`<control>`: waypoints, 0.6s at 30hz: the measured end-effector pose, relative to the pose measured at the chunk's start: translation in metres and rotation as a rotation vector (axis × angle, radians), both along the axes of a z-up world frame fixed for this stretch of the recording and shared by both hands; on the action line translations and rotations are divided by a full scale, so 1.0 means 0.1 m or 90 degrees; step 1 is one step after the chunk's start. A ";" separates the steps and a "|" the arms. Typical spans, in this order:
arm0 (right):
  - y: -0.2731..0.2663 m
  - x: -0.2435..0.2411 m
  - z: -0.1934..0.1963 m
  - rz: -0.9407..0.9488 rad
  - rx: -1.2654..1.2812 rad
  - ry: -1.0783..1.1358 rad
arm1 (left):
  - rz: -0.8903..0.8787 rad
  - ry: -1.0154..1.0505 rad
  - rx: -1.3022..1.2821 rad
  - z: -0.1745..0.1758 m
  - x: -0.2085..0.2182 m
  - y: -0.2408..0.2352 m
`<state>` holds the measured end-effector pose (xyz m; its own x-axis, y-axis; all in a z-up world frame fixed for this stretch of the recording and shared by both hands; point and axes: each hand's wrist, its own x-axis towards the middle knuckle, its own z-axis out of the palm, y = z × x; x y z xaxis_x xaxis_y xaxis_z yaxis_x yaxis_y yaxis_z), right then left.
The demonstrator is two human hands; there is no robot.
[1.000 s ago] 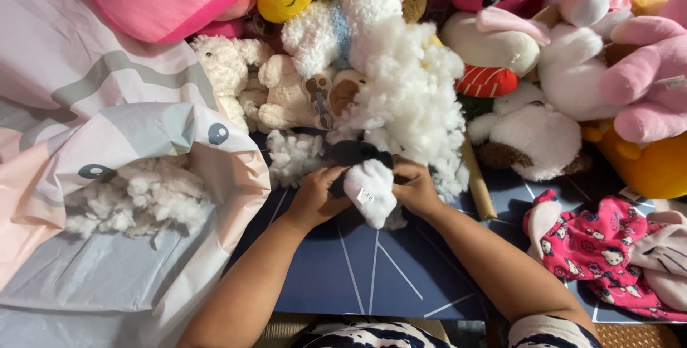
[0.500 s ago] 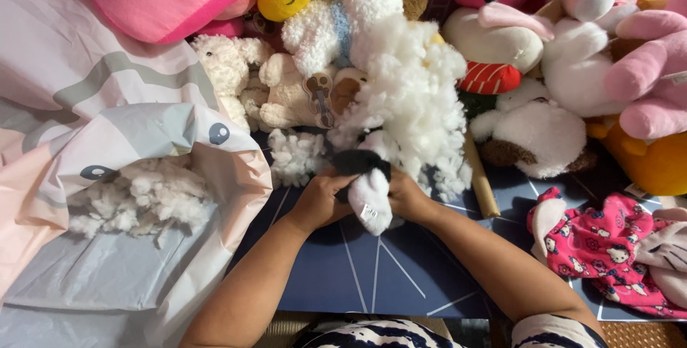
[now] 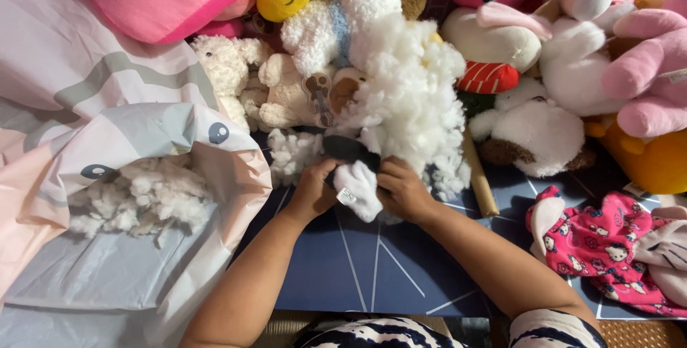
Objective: Stuffing a small panda plush toy with white synthetic fiber fill from a large bag
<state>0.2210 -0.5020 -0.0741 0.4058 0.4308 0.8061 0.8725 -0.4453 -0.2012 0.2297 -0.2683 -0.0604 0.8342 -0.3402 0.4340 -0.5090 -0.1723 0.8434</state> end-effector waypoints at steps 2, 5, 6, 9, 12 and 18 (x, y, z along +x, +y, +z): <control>-0.05 -0.09 0.10 -0.132 0.061 -0.146 | -0.012 0.031 -0.041 -0.25 0.17 0.06; -0.22 -0.07 0.24 -0.325 0.129 -0.301 | -0.013 0.094 -0.086 -0.36 0.25 0.09; -0.29 -0.05 0.27 -0.385 0.135 -0.307 | 0.001 0.126 -0.090 -0.36 0.24 0.11; -0.24 0.01 0.49 -0.336 0.185 -0.137 | 0.000 0.171 -0.130 -0.30 0.23 0.05; -0.35 0.11 0.21 -0.278 0.219 -0.085 | 0.047 0.180 -0.050 -0.36 0.21 0.08; -0.36 -0.10 0.08 -0.202 0.198 -0.327 | 0.083 0.220 -0.045 -0.17 0.15 0.09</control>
